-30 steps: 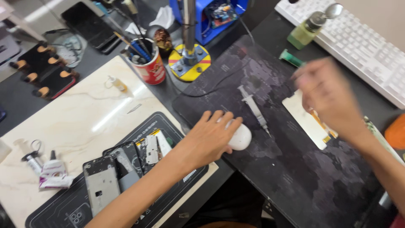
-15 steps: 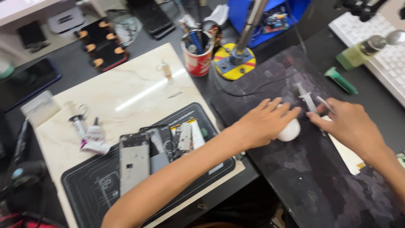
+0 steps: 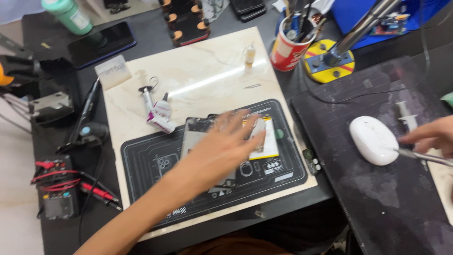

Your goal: The person removes adhesive and small components from a disassembled smartphone frame with a thin metal tool. They scrape the internal edges of the frame to clear the adhesive residue.

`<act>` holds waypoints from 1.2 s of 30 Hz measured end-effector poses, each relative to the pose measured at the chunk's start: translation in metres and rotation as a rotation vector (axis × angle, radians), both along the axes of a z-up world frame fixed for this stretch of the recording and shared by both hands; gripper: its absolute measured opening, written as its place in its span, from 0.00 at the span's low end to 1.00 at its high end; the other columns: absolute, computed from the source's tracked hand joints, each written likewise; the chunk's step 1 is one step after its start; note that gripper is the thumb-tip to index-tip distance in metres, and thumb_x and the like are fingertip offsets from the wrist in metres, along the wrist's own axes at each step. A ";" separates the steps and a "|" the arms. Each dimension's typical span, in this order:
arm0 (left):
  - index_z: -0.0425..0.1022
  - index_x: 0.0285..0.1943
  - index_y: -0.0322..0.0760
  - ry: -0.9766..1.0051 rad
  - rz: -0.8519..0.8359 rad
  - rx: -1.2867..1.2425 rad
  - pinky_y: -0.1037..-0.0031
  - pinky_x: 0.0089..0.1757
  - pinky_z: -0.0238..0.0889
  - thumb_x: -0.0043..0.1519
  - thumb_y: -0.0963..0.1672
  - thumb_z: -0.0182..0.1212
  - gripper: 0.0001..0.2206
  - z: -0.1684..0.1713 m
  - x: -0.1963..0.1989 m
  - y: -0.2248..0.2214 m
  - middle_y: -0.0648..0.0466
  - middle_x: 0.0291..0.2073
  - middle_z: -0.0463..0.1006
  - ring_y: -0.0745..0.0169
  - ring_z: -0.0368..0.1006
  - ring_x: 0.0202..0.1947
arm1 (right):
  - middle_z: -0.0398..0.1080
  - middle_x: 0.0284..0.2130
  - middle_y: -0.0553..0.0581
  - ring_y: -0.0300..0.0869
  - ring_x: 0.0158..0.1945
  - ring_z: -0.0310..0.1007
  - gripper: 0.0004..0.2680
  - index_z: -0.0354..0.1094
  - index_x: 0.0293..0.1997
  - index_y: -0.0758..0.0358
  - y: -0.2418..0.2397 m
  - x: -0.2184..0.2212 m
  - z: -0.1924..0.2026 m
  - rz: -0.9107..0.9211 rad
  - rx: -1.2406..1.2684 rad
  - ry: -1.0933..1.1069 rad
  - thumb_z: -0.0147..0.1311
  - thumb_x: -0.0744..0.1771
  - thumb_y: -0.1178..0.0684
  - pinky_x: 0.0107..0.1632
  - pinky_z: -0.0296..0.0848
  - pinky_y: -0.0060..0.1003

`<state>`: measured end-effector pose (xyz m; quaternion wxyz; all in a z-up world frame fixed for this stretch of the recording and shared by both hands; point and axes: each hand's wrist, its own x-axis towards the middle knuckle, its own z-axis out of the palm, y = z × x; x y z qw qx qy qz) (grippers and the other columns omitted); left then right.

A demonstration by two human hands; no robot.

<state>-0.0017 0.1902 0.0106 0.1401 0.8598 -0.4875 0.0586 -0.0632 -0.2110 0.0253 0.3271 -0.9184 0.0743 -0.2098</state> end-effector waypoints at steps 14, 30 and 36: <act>0.52 0.79 0.63 0.062 0.248 0.227 0.41 0.63 0.47 0.48 0.36 0.59 0.46 -0.019 -0.056 0.109 0.34 0.75 0.49 0.24 0.54 0.68 | 0.70 0.49 0.62 0.58 0.56 0.69 0.12 0.64 0.34 0.64 0.193 0.017 -0.025 0.704 -0.367 -0.008 0.65 0.61 0.48 0.55 0.70 0.48; 0.52 0.75 0.56 -0.187 0.094 0.425 0.40 0.62 0.46 0.53 0.42 0.64 0.38 -0.014 -0.048 0.101 0.40 0.72 0.52 0.28 0.55 0.66 | 0.69 0.56 0.64 0.58 0.57 0.68 0.09 0.65 0.37 0.62 0.216 0.076 -0.036 0.592 -0.506 -0.260 0.61 0.63 0.51 0.59 0.61 0.54; 0.54 0.75 0.51 -0.264 0.019 0.320 0.41 0.62 0.50 0.56 0.43 0.60 0.34 -0.016 -0.044 0.115 0.42 0.73 0.54 0.29 0.58 0.66 | 0.68 0.59 0.62 0.54 0.62 0.65 0.12 0.66 0.32 0.59 0.226 0.005 -0.049 0.872 -0.343 -0.177 0.65 0.62 0.44 0.65 0.57 0.56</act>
